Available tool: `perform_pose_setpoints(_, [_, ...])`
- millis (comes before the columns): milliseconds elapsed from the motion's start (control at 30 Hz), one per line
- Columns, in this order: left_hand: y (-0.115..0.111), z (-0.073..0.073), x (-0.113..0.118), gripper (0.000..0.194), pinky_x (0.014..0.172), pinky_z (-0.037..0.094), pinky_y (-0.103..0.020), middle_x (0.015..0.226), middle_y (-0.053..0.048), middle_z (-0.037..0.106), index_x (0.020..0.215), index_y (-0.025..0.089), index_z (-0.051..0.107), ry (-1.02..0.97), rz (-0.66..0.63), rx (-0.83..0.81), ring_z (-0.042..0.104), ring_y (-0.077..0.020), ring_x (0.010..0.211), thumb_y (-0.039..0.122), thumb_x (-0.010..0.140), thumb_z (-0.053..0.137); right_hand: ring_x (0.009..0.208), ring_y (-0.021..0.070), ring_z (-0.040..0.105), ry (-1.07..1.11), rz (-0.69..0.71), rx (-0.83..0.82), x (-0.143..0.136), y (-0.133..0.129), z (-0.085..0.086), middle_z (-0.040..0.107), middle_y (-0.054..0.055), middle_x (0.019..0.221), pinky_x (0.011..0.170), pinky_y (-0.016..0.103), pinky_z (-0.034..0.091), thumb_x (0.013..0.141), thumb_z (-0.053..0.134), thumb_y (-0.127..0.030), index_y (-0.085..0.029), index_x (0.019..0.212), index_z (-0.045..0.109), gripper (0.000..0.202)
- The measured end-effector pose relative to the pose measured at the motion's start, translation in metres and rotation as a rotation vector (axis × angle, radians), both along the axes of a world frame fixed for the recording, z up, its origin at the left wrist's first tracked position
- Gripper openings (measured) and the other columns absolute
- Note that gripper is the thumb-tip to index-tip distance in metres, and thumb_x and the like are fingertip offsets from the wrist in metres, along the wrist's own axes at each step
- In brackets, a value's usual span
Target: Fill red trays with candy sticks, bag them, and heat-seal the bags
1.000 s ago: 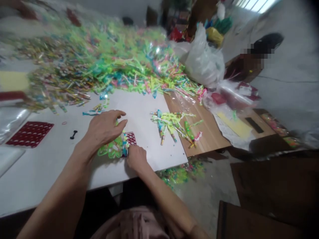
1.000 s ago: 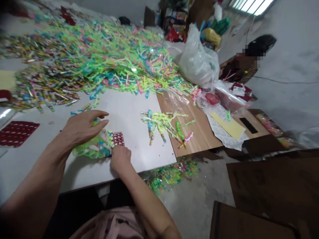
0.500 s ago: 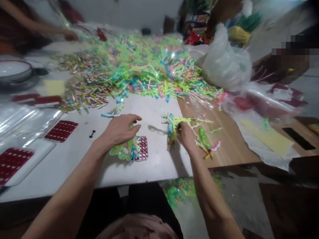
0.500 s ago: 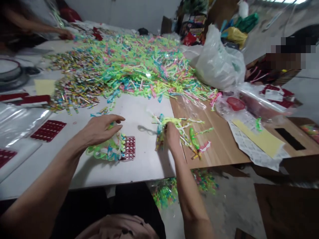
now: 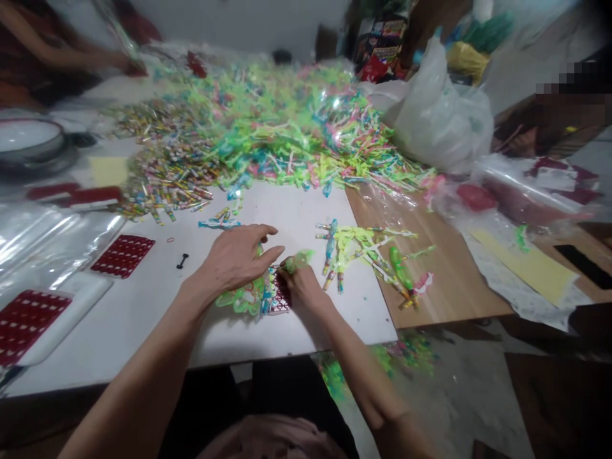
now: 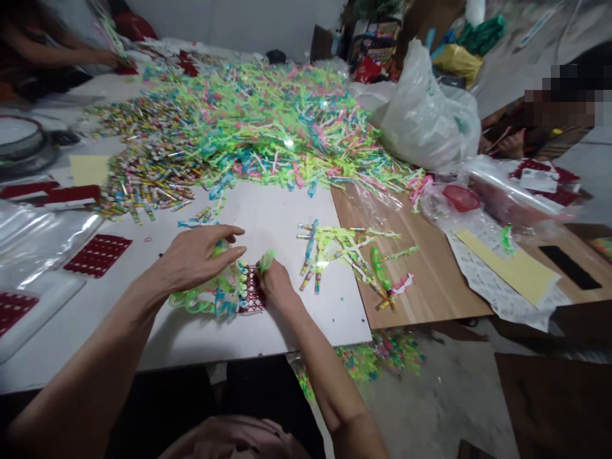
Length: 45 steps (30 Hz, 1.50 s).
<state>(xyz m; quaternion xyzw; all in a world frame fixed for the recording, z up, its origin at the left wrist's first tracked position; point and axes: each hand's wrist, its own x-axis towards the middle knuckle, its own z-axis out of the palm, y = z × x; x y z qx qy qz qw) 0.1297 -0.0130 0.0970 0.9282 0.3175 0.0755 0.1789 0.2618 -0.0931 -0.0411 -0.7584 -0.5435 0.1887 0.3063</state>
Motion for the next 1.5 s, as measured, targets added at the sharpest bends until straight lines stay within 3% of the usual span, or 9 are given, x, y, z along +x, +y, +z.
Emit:
perform_pose_setpoints(267, [0.005,-0.006,0.004,0.042,0.089,0.045,-0.041,0.11,-0.005,0.069,0.113,0.024,0.064,0.06,0.077,0.039,0.062,-0.0288,0.103,0.037,0.084,0.035,0.092,0.02,0.062,-0.304,0.139,-0.252,0.01,-0.007,0.027,0.066,0.012,0.101,0.078,0.027,0.045,0.092,0.043,-0.015,-0.012,0.112,0.054,0.023])
perform_pose_setpoints(467, [0.002,-0.004,0.007,0.043,0.088,0.045,-0.041,0.113,-0.006,0.068,0.114,0.024,0.063,0.083,0.084,0.073,0.061,-0.0297,0.105,0.035,0.085,0.035,0.093,0.0249,0.064,-0.475,-0.411,-0.418,0.058,-0.031,0.028,0.065,0.018,0.103,0.076,0.032,0.046,0.09,0.036,-0.006,-0.009,0.131,0.039,0.042])
perform_pose_setpoints(633, [0.002,-0.004,0.006,0.043,0.09,0.045,-0.041,0.114,-0.007,0.068,0.115,0.022,0.063,0.084,0.079,0.051,0.061,-0.0293,0.105,0.032,0.084,0.036,0.089,0.0227,0.064,-0.197,-0.296,-0.243,0.044,-0.03,0.019,0.068,0.011,0.093,0.078,0.03,0.046,0.083,0.053,-0.014,-0.008,0.135,0.039,0.054])
perform_pose_setpoints(767, [0.003,-0.006,0.006,0.041,0.093,0.045,-0.042,0.115,-0.006,0.068,0.113,0.023,0.064,0.051,0.09,0.042,0.061,-0.029,0.106,0.031,0.084,0.037,0.074,0.0155,0.062,0.129,-0.204,0.093,0.02,-0.035,0.008,0.067,0.002,0.08,0.071,0.025,0.047,0.083,0.053,-0.023,-0.014,0.116,0.057,0.034])
perform_pose_setpoints(867, [0.002,-0.006,0.006,0.04,0.092,0.045,-0.042,0.114,-0.007,0.068,0.113,0.022,0.064,0.039,0.084,0.051,0.061,-0.0291,0.106,0.031,0.085,0.037,0.068,0.0135,0.059,0.076,-0.168,0.209,0.001,-0.037,-0.002,0.064,0.002,0.076,0.065,0.023,0.048,0.086,0.048,-0.023,-0.012,0.101,0.063,0.024])
perform_pose_setpoints(1100, [0.001,-0.006,0.004,0.04,0.093,0.044,-0.041,0.115,-0.006,0.068,0.114,0.021,0.064,0.013,0.066,0.04,0.061,-0.0276,0.107,0.032,0.086,0.037,0.084,0.0195,0.06,-0.163,-0.002,0.081,-0.008,-0.033,-0.001,0.065,0.009,0.091,0.078,0.03,0.047,0.088,0.046,-0.012,-0.014,0.1,0.061,0.02])
perform_pose_setpoints(1300, [-0.002,-0.001,0.007,0.055,0.094,0.044,-0.04,0.119,-0.006,0.066,0.116,0.021,0.063,0.008,0.039,0.008,0.059,-0.029,0.111,0.058,0.086,0.034,0.079,0.0212,0.06,-0.371,-0.041,-0.26,-0.029,-0.005,0.02,0.063,0.013,0.096,0.068,0.03,0.043,0.088,0.036,-0.006,-0.011,0.104,0.055,0.025])
perform_pose_setpoints(1433, [0.0,-0.001,0.007,0.048,0.09,0.045,-0.042,0.118,-0.007,0.066,0.118,0.022,0.061,0.087,0.101,0.028,0.06,-0.0308,0.108,0.047,0.085,0.037,0.085,0.019,0.061,-0.229,0.054,-0.244,-0.005,-0.023,0.025,0.066,0.009,0.093,0.071,0.026,0.042,0.089,0.048,-0.018,-0.014,0.099,0.058,0.015])
perform_pose_setpoints(1500, [0.002,-0.002,0.006,0.046,0.09,0.045,-0.042,0.116,-0.007,0.067,0.116,0.023,0.062,0.087,0.091,0.036,0.06,-0.0302,0.107,0.043,0.086,0.035,0.086,0.0189,0.062,-0.227,-0.068,-0.274,0.016,-0.042,0.025,0.067,0.009,0.094,0.072,0.026,0.042,0.09,0.048,-0.021,-0.015,0.104,0.058,0.018])
